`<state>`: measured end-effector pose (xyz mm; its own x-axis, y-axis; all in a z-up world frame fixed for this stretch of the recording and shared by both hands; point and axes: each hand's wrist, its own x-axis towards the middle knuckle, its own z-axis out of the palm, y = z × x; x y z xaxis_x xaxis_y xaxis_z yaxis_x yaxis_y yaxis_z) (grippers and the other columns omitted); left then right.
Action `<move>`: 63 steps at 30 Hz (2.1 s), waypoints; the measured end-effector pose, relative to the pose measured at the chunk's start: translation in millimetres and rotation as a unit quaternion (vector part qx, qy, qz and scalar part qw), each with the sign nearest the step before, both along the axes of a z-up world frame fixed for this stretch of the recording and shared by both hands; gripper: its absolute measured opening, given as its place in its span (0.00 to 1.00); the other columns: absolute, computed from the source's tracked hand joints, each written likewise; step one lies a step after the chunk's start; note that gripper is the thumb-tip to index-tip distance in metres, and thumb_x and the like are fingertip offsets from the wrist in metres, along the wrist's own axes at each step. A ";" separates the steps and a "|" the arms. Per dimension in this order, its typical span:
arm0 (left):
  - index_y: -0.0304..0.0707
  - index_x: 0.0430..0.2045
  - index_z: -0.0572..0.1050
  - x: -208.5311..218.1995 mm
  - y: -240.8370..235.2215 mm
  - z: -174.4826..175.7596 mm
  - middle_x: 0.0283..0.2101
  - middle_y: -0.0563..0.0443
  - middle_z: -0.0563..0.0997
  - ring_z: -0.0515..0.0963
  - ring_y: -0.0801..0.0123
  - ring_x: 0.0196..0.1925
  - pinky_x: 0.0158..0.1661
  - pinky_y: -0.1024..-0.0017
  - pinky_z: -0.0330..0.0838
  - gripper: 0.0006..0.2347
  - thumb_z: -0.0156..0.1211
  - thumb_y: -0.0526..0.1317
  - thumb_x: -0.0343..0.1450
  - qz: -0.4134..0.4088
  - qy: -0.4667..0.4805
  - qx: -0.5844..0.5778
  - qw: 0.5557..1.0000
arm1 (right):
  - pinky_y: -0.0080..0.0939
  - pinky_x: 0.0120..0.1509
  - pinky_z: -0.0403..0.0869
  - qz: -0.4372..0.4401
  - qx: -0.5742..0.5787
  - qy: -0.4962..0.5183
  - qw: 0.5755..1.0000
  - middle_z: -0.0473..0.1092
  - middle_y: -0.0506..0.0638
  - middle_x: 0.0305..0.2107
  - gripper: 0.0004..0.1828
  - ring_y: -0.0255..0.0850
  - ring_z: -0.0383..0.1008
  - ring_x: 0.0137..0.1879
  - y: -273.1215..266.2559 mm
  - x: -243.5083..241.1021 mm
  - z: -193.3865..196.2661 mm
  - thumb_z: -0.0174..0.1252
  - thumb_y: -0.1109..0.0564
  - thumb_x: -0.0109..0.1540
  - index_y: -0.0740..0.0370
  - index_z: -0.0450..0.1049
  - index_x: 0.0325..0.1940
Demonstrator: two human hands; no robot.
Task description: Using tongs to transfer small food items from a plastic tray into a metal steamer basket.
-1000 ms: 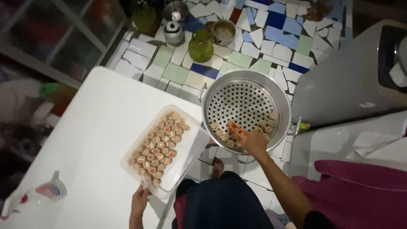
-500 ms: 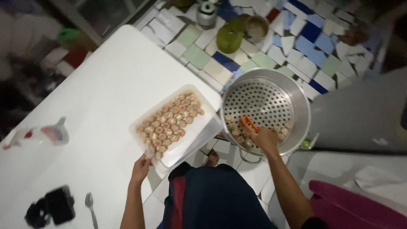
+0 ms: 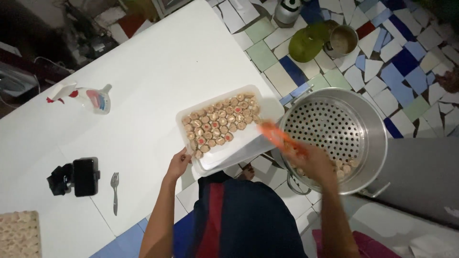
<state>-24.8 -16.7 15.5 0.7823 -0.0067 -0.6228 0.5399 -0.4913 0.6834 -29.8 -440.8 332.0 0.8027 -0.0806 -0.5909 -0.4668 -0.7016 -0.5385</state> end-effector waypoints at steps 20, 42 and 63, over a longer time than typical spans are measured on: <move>0.44 0.69 0.61 5.4 -11.4 35.0 0.42 0.38 0.84 0.82 0.53 0.49 0.51 0.58 0.73 0.23 0.52 0.41 0.75 0.000 0.015 0.003 1.000 | 0.45 0.25 0.69 0.197 -0.212 -0.142 0.947 0.72 0.54 0.20 0.22 0.48 0.75 0.24 45.2 12.4 -250.9 0.63 0.40 0.55 0.63 0.75 0.32; 0.42 0.68 0.65 6.1 4.1 20.0 0.40 0.38 0.78 0.76 0.59 0.46 0.47 0.59 0.71 0.22 0.47 0.35 0.76 0.034 0.070 -0.002 0.997 | 0.51 0.62 0.70 -0.249 -0.229 0.227 0.913 0.77 0.60 0.47 0.46 0.55 0.74 0.58 -183.2 -57.1 -71.0 0.43 0.22 0.60 0.65 0.73 0.57; 0.49 0.71 0.61 6.6 -4.5 38.4 0.40 0.42 0.77 0.76 0.59 0.48 0.46 0.60 0.71 0.26 0.53 0.44 0.75 0.034 0.075 -0.009 0.997 | 0.51 0.45 0.76 -0.320 -0.222 0.196 0.900 0.74 0.61 0.48 0.49 0.54 0.77 0.47 -208.0 -65.6 -132.0 0.35 0.15 0.59 0.51 0.64 0.68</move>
<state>-18.2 -21.2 53.9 0.6792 0.0322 -0.7333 0.6689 -0.4385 0.6002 -95.5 -648.8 199.9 0.2444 -0.7502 -0.6143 -0.9452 -0.3259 0.0220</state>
